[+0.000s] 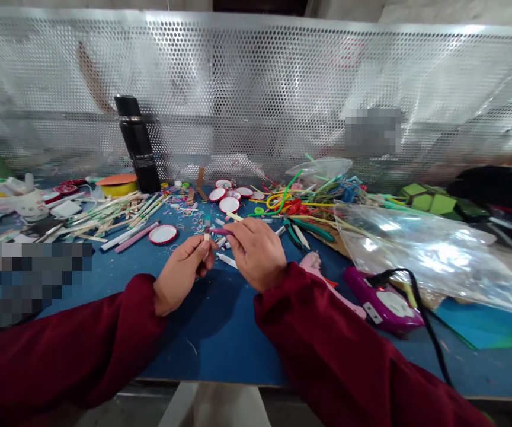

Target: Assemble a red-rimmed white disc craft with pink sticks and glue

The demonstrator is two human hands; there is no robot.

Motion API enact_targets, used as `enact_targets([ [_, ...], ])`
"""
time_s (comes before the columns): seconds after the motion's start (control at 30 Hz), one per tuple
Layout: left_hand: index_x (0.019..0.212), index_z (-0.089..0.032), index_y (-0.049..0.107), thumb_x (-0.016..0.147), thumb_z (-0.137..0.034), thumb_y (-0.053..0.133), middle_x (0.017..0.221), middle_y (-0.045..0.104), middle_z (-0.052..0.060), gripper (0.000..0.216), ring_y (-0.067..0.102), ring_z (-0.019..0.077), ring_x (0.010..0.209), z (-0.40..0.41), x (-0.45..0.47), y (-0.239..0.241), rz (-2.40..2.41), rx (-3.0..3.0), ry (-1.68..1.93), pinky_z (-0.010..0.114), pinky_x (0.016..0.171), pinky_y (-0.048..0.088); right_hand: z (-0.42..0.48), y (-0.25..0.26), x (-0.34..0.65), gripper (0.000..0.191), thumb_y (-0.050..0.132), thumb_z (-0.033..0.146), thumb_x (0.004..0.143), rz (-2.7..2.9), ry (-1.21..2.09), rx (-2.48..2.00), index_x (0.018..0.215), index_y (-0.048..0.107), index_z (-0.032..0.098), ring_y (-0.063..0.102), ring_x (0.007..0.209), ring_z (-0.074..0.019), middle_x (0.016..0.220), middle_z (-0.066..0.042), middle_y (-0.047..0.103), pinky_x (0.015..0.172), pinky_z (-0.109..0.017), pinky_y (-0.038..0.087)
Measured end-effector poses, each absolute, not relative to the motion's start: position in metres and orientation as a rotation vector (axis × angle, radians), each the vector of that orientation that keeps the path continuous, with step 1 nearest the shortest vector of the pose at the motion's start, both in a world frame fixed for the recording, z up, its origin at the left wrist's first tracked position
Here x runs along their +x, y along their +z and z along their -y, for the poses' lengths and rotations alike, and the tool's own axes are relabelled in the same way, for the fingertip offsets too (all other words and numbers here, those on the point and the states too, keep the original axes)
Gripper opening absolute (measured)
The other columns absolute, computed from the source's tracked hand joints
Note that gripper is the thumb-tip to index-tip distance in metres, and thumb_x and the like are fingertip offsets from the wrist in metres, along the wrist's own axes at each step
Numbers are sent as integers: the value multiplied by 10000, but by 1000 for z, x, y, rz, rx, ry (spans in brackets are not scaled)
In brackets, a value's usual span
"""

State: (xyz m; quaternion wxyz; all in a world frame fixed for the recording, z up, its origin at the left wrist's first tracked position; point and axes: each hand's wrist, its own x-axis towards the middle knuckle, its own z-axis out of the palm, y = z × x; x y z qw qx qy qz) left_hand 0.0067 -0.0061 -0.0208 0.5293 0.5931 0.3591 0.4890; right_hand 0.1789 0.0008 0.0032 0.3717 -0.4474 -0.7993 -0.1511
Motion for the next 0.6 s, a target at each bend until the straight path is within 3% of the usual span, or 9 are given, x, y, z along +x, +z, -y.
enact_targets([
  [0.6, 859, -182, 591, 912, -409, 477, 622, 534, -28, 260, 442, 65, 503, 5, 7, -21, -885, 1405, 1154, 184, 487, 336, -2, 4, 183, 245, 492, 307, 956, 2075, -431, -1126, 1074, 686, 213, 609, 881, -206, 917, -63, 675, 807, -345, 472],
])
